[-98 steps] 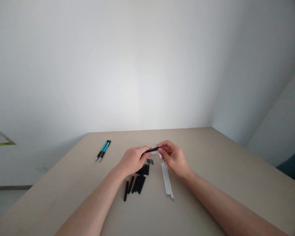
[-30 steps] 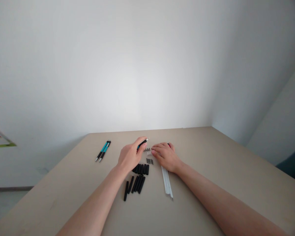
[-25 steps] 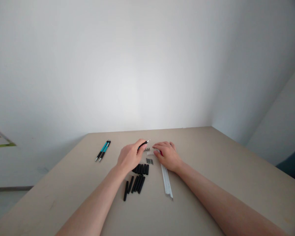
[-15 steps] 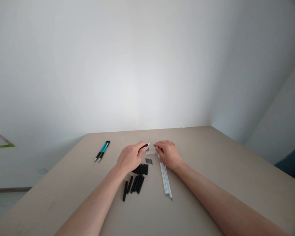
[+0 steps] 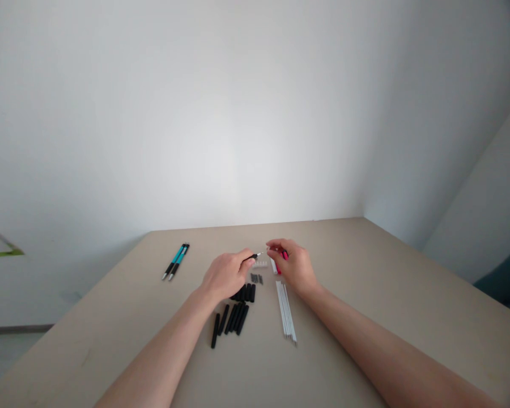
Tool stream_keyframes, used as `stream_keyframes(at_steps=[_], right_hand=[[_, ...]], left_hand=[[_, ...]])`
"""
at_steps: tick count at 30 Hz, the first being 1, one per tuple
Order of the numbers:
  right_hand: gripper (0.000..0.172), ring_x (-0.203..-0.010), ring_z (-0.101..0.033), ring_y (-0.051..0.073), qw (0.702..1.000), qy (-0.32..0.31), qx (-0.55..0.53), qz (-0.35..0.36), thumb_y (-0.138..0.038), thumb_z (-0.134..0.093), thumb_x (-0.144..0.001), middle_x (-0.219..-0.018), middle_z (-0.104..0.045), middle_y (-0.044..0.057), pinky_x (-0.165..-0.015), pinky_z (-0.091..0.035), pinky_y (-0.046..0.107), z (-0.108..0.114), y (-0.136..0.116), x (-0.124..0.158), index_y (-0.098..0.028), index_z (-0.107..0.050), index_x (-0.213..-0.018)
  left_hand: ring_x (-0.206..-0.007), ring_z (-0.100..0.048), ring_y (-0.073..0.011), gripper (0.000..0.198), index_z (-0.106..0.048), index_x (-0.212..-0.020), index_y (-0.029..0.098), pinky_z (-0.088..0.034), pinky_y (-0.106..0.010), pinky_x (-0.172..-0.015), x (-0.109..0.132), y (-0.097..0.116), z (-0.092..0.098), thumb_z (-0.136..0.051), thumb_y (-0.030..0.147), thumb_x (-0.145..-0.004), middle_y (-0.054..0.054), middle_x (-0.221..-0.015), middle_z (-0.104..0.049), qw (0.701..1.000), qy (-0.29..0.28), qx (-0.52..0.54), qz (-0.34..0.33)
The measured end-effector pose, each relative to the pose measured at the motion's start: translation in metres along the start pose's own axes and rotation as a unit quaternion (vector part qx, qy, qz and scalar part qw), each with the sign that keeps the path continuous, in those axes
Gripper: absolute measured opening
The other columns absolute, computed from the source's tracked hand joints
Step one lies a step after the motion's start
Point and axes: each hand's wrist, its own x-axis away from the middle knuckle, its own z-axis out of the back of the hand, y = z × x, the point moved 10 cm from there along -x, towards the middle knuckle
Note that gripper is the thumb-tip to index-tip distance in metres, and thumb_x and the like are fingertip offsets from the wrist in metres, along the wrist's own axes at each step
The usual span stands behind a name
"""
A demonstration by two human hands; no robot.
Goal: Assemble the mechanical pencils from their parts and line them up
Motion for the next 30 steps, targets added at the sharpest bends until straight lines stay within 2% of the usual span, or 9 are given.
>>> stream_keyframes(at_steps=[3,7,14,23,27,30], right_hand=[[0.019,-0.082,-0.064,0.019,0.998,0.016,-0.051,-0.022,-0.026,-0.058,-0.08,-0.089,-0.072,0.004,-0.077,-0.048,0.031,0.003,0.004,0.002,-0.023,-0.071,-0.093],[0.016,-0.075,-0.063,0.019,0.994,0.027,-0.088,-0.053,-0.032,-0.062,-0.077,-0.082,-0.071,0.005,-0.071,-0.048,0.031,0.006,0.007,0.004,-0.02,-0.072,-0.082],[0.017,-0.068,-0.06,0.018,0.994,-0.008,-0.091,-0.058,-0.036,-0.065,-0.076,-0.076,-0.07,0.004,-0.065,-0.046,0.029,-0.002,0.007,0.006,-0.021,-0.072,-0.078],[0.012,-0.064,-0.057,0.015,0.996,-0.048,-0.08,-0.016,-0.03,-0.065,-0.077,-0.071,-0.067,0.002,-0.061,-0.044,0.027,-0.01,-0.005,0.008,-0.02,-0.072,-0.078],[0.012,-0.067,-0.057,0.015,0.995,-0.062,-0.07,0.032,-0.021,-0.061,-0.079,-0.075,-0.067,0.003,-0.064,-0.044,0.027,-0.01,-0.016,0.009,-0.021,-0.071,-0.086],[0.012,-0.068,-0.057,0.016,0.994,-0.072,-0.058,0.062,-0.019,-0.06,-0.081,-0.075,-0.067,0.003,-0.065,-0.044,0.027,-0.011,-0.022,0.009,-0.022,-0.072,-0.085]], left_hand=[[-0.068,-0.061,-0.0194,0.029,-0.06,-0.088,0.027,-0.028,-0.026,-0.055,0.0,0.0,-0.001,-0.033,0.035,-0.094,0.0,-0.071,-0.066,1.0,0.002,-0.005,-0.007],[-0.065,-0.06,-0.0198,0.029,-0.06,-0.087,0.027,-0.026,-0.026,-0.054,0.0,0.001,-0.002,-0.032,0.036,-0.094,0.0,-0.068,-0.065,1.0,0.003,-0.011,-0.018],[-0.063,-0.059,-0.0194,0.03,-0.059,-0.085,0.027,-0.026,-0.026,-0.053,0.002,0.005,-0.001,-0.032,0.036,-0.094,0.0,-0.067,-0.064,0.999,0.0,-0.019,-0.034],[-0.065,-0.06,-0.0175,0.027,-0.059,-0.088,0.025,-0.029,-0.025,-0.055,0.002,0.01,-0.002,-0.035,0.036,-0.094,0.001,-0.07,-0.066,0.998,0.01,-0.013,-0.06],[-0.067,-0.061,-0.0172,0.027,-0.06,-0.092,0.025,-0.03,-0.025,-0.055,0.002,0.011,0.001,-0.036,0.039,-0.093,0.0,-0.075,-0.068,0.997,0.022,-0.01,-0.066],[-0.07,-0.062,-0.0173,0.029,-0.062,-0.091,0.025,-0.032,-0.025,-0.057,0.003,0.011,0.002,-0.037,0.039,-0.093,-0.001,-0.078,-0.069,0.997,0.03,-0.017,-0.073]])
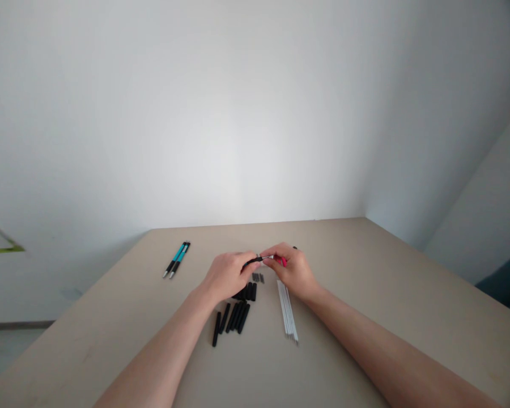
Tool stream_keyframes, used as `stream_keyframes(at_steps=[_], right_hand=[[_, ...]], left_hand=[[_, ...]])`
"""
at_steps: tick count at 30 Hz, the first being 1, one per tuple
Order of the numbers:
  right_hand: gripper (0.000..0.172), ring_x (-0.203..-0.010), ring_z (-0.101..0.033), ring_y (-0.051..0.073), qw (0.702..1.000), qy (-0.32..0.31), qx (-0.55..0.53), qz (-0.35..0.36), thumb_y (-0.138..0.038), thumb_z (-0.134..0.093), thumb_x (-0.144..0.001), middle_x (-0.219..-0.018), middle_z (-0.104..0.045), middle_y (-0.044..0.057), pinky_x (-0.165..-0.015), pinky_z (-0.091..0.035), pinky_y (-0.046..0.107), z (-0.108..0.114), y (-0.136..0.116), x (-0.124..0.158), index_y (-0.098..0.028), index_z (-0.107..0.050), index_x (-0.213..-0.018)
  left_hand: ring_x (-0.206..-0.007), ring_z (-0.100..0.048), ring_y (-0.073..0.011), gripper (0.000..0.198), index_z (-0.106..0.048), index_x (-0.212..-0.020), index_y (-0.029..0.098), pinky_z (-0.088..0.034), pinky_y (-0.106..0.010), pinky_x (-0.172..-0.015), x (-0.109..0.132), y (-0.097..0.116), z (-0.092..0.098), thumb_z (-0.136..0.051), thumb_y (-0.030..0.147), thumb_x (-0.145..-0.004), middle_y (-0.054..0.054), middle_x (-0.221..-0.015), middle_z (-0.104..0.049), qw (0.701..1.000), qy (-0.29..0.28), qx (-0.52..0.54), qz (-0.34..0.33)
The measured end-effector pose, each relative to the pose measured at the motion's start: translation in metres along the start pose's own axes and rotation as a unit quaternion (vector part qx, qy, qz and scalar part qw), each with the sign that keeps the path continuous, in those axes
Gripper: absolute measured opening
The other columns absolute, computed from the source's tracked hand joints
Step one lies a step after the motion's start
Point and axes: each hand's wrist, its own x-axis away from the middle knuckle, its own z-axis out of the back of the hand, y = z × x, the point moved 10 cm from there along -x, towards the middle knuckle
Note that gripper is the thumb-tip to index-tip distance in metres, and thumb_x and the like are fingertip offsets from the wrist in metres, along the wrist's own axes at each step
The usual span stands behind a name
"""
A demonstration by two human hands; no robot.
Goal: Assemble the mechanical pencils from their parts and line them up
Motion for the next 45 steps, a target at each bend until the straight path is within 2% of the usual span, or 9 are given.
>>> stream_keyframes(at_steps=[11,17,20,22,27,30,32,38,45], right_hand=[[0.012,-0.07,-0.058,0.016,0.996,-0.033,0.072,0.043,-0.015,-0.059,-0.08,-0.074,-0.067,0.004,-0.067,-0.044,0.027,-0.004,-0.008,-0.001,-0.018,-0.07,-0.085],[0.014,-0.067,-0.058,0.016,0.996,0.026,0.088,-0.008,-0.018,-0.054,-0.082,-0.073,-0.068,0.004,-0.064,-0.043,0.026,0.012,0.003,-0.003,-0.017,-0.068,-0.079],[0.016,-0.063,-0.058,0.015,0.994,0.055,0.085,-0.047,-0.02,-0.053,-0.083,-0.071,-0.068,0.004,-0.061,-0.042,0.025,0.022,0.01,-0.002,-0.017,-0.068,-0.079],[0.016,-0.062,-0.058,0.015,0.993,0.062,0.083,-0.054,-0.021,-0.052,-0.083,-0.071,-0.068,0.003,-0.06,-0.042,0.025,0.025,0.013,-0.002,-0.017,-0.068,-0.08],[0.016,-0.064,-0.059,0.015,0.995,0.052,0.079,-0.041,-0.023,-0.054,-0.083,-0.073,-0.069,0.003,-0.062,-0.043,0.025,0.022,0.01,-0.001,-0.018,-0.069,-0.08],[0.015,-0.063,-0.059,0.015,0.995,0.05,0.081,-0.038,-0.022,-0.054,-0.083,-0.071,-0.068,0.003,-0.061,-0.042,0.025,0.02,0.008,-0.001,-0.018,-0.069,-0.079],[0.015,-0.063,-0.058,0.015,0.995,0.046,0.082,-0.035,-0.022,-0.055,-0.082,-0.07,-0.068,0.003,-0.061,-0.042,0.025,0.019,0.008,-0.001,-0.018,-0.069,-0.079],[0.016,-0.061,-0.06,0.015,0.996,0.029,0.065,-0.059,-0.022,-0.055,-0.083,-0.069,-0.069,0.002,-0.059,-0.042,0.024,0.014,0.016,0.001,-0.018,-0.069,-0.078],[0.026,-0.052,-0.057,0.013,0.996,-0.005,0.067,-0.062,-0.024,-0.05,-0.085,-0.058,-0.065,0.001,-0.054,-0.04,0.022,0.006,0.011,0.002,-0.018,-0.065,-0.065]], left_hand=[[-0.072,-0.063,-0.0178,0.029,-0.065,-0.086,0.026,-0.034,-0.024,-0.058,0.0,-0.001,0.002,-0.042,0.043,-0.091,-0.001,-0.079,-0.07,1.0,0.022,-0.01,0.002],[-0.073,-0.064,-0.02,0.034,-0.066,-0.087,0.024,-0.039,-0.026,-0.061,0.003,-0.037,0.017,-0.057,0.055,-0.078,-0.004,-0.082,-0.071,0.982,0.123,0.072,0.121],[-0.064,-0.062,-0.0168,0.035,-0.063,-0.077,0.018,-0.043,-0.025,-0.056,0.007,-0.064,0.014,-0.059,0.053,-0.077,-0.004,-0.075,-0.067,0.935,0.19,0.225,0.198],[-0.043,-0.052,-0.0102,0.037,-0.06,-0.08,0.017,-0.039,-0.023,-0.042,0.009,-0.076,-0.001,-0.062,0.053,-0.074,-0.002,-0.072,-0.064,0.88,0.192,0.359,0.243],[-0.033,-0.037,-0.0047,0.037,-0.056,-0.081,0.015,-0.041,-0.022,-0.038,0.011,-0.078,-0.02,-0.068,0.048,-0.07,0.007,-0.054,-0.048,0.725,0.233,0.592,0.265],[-0.036,-0.04,-0.0041,0.037,-0.056,-0.08,0.013,-0.046,-0.024,-0.041,0.013,-0.08,-0.02,-0.071,0.045,-0.067,0.003,-0.06,-0.054,0.672,0.256,0.643,0.265],[-0.037,-0.042,-0.0045,0.038,-0.057,-0.078,0.012,-0.047,-0.025,-0.043,0.014,-0.081,-0.018,-0.072,0.045,-0.067,0.001,-0.062,-0.057,0.677,0.259,0.637,0.262],[-0.037,-0.05,-0.0077,0.039,-0.062,-0.079,0.012,-0.045,-0.022,-0.04,0.015,-0.088,-0.008,-0.063,0.05,-0.074,-0.002,-0.065,-0.061,0.778,0.259,0.514,0.252],[-0.04,-0.054,-0.0103,0.038,-0.063,-0.082,0.011,-0.048,-0.024,-0.045,0.016,-0.089,-0.008,-0.065,0.048,-0.073,0.001,-0.056,-0.058,0.761,0.273,0.532,0.252]])
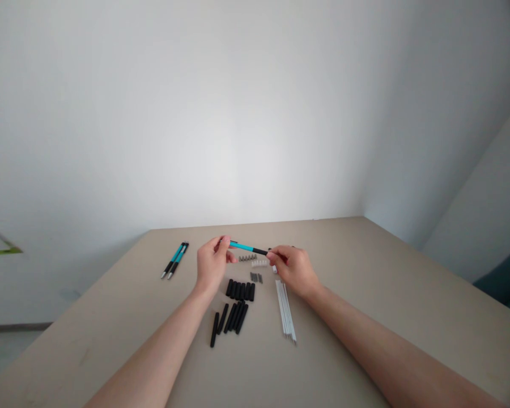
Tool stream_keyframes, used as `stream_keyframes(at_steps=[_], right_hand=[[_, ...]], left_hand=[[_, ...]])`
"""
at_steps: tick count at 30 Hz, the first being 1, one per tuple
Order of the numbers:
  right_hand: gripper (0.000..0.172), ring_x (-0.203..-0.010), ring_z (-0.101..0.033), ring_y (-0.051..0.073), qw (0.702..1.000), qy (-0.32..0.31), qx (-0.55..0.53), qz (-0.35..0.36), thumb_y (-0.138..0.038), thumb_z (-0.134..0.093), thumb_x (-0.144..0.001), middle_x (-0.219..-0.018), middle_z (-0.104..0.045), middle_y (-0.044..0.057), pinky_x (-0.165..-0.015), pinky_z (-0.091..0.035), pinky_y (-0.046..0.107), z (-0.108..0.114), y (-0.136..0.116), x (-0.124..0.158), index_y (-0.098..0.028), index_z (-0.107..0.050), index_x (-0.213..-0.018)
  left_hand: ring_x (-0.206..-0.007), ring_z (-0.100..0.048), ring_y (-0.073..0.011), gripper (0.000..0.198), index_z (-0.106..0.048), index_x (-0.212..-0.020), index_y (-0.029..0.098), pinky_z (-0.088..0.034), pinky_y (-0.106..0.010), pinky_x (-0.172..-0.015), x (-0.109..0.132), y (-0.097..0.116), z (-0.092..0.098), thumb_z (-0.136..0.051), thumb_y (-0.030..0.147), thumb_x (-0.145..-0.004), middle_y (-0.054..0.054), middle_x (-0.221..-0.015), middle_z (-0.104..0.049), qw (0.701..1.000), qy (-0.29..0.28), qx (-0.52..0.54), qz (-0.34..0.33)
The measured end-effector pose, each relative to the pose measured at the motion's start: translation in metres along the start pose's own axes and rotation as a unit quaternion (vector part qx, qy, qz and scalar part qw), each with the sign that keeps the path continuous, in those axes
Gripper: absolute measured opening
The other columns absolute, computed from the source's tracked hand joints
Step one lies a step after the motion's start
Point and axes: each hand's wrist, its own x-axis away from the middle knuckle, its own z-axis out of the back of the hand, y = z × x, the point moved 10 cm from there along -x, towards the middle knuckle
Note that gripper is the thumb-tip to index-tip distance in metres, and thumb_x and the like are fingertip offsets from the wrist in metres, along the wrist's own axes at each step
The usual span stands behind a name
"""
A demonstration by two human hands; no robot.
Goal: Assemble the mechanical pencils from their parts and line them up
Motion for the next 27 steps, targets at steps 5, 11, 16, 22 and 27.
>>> stream_keyframes(at_steps=[5,11,16,22,27], right_hand=[[0.035,-0.051,-0.056,0.012,1.0,-0.024,-0.002,-0.013,-0.027,-0.041,-0.09,-0.058,-0.064,0.001,-0.052,-0.039,0.022,-0.004,0.001,0.0,-0.017,-0.062,-0.064],[0.015,-0.054,-0.053,0.012,1.0,-0.016,0.01,0.0,-0.029,-0.052,-0.084,-0.062,-0.062,-0.001,-0.053,-0.037,0.022,-0.002,-0.002,-0.001,-0.018,-0.063,-0.083],[0.032,-0.047,-0.047,0.011,0.999,-0.034,0.034,0.009,-0.028,-0.045,-0.088,-0.052,-0.056,-0.001,-0.049,-0.033,0.022,-0.004,-0.006,-0.001,-0.017,-0.059,-0.061],[0.014,-0.055,-0.053,0.013,1.0,-0.003,0.009,-0.001,-0.026,-0.053,-0.083,-0.063,-0.063,0.0,-0.054,-0.039,0.022,0.0,-0.001,-0.001,-0.019,-0.065,-0.079],[0.026,-0.053,-0.05,0.012,0.999,-0.013,0.023,0.028,-0.027,-0.05,-0.086,-0.057,-0.059,0.0,-0.052,-0.035,0.023,-0.001,-0.008,-0.001,-0.018,-0.063,-0.066]], left_hand=[[-0.047,-0.057,-0.0111,0.043,-0.059,-0.089,0.011,-0.053,-0.03,-0.057,0.004,-0.006,-0.007,-0.071,0.045,-0.067,0.002,-0.058,-0.058,0.993,0.001,0.108,0.041],[-0.053,-0.062,-0.0121,0.042,-0.049,-0.092,0.015,-0.053,-0.034,-0.064,0.005,-0.002,-0.004,-0.073,0.038,-0.067,0.001,-0.066,-0.064,0.987,0.023,0.151,0.041],[-0.054,-0.062,-0.0129,0.04,-0.045,-0.091,0.017,-0.053,-0.036,-0.065,0.006,0.001,-0.007,-0.072,0.036,-0.068,-0.001,-0.071,-0.066,0.985,0.014,0.17,0.039],[-0.056,-0.062,-0.0129,0.04,-0.047,-0.087,0.017,-0.053,-0.035,-0.066,0.008,0.001,-0.018,-0.076,0.032,-0.065,0.0,-0.068,-0.064,0.974,-0.026,0.217,0.066],[-0.055,-0.062,-0.0125,0.045,-0.049,-0.087,0.015,-0.053,-0.034,-0.065,0.008,0.0,-0.017,-0.08,0.032,-0.059,-0.001,-0.068,-0.066,0.975,-0.017,0.209,0.071]])
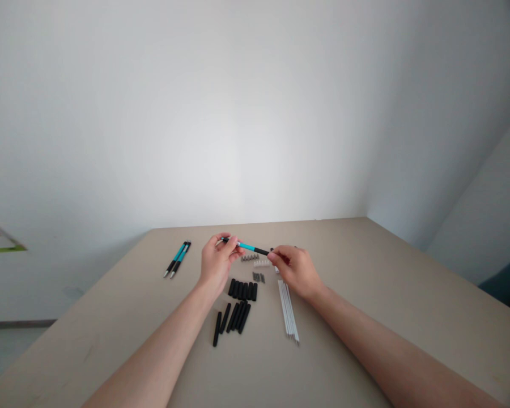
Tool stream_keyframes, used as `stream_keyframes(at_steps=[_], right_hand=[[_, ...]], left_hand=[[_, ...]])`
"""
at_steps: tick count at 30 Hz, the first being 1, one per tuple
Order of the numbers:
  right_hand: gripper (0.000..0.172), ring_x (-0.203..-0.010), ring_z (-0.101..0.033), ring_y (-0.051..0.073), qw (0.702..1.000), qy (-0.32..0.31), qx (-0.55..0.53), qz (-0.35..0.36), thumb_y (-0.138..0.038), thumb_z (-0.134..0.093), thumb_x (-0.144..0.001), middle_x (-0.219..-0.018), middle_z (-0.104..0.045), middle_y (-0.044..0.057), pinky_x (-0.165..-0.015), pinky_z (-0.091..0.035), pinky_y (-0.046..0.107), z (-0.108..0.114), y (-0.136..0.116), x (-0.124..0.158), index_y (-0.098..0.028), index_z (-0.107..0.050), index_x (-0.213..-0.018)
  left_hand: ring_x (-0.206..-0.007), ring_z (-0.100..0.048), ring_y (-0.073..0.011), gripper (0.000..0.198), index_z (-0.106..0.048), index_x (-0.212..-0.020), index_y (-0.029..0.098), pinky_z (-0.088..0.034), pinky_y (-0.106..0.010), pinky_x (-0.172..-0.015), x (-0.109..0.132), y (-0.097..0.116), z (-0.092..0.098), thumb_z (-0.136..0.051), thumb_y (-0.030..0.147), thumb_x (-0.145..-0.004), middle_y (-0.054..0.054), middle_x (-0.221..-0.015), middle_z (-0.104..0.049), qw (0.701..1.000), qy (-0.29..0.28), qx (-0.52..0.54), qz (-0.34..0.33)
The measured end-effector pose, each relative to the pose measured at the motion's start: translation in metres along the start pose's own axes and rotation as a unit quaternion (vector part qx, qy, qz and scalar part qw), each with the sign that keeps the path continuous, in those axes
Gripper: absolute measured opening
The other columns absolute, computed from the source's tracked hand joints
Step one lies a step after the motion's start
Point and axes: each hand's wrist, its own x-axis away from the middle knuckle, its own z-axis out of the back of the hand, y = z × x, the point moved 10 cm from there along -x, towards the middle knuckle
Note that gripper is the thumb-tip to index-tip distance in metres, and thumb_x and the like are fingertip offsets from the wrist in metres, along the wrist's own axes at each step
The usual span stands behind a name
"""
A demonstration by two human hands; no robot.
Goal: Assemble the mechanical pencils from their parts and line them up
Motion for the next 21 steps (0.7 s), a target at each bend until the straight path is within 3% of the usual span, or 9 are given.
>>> stream_keyframes(at_steps=[3,9,13,21], right_hand=[[0.031,-0.052,-0.05,0.012,1.0,-0.01,0.012,0.012,-0.026,-0.047,-0.087,-0.056,-0.058,0.0,-0.052,-0.035,0.023,-0.001,-0.004,0.0,-0.018,-0.061,-0.061],[0.013,-0.057,-0.055,0.013,1.0,0.018,0.011,0.005,-0.024,-0.056,-0.083,-0.066,-0.064,0.001,-0.057,-0.039,0.023,0.002,0.001,0.0,-0.018,-0.066,-0.076],[0.01,-0.059,-0.055,0.014,1.0,0.022,0.006,0.013,-0.024,-0.058,-0.082,-0.066,-0.064,0.001,-0.058,-0.04,0.023,0.003,0.001,0.0,-0.019,-0.066,-0.077],[0.03,-0.051,-0.046,0.011,0.999,-0.014,0.004,0.031,-0.026,-0.052,-0.085,-0.054,-0.055,-0.001,-0.051,-0.033,0.023,0.001,-0.007,0.002,-0.017,-0.059,-0.058]], left_hand=[[-0.055,-0.062,-0.0125,0.045,-0.049,-0.087,0.015,-0.052,-0.034,-0.066,-0.001,0.001,0.0,-0.08,0.032,-0.059,-0.004,-0.071,-0.068,1.0,-0.002,0.004,-0.004],[-0.057,-0.061,-0.0116,0.037,-0.049,-0.082,0.015,-0.052,-0.032,-0.064,-0.001,-0.004,-0.006,-0.076,0.035,-0.066,-0.007,-0.077,-0.069,0.999,-0.036,0.014,0.02],[-0.057,-0.062,-0.0121,0.036,-0.05,-0.083,0.015,-0.053,-0.035,-0.066,0.001,-0.004,-0.011,-0.074,0.036,-0.068,-0.008,-0.081,-0.069,0.998,-0.06,0.001,0.017],[-0.054,-0.061,-0.0123,0.036,-0.049,-0.089,0.016,-0.052,-0.033,-0.064,0.002,0.007,-0.015,-0.073,0.034,-0.07,-0.006,-0.078,-0.069,0.996,-0.083,-0.02,-0.016]])
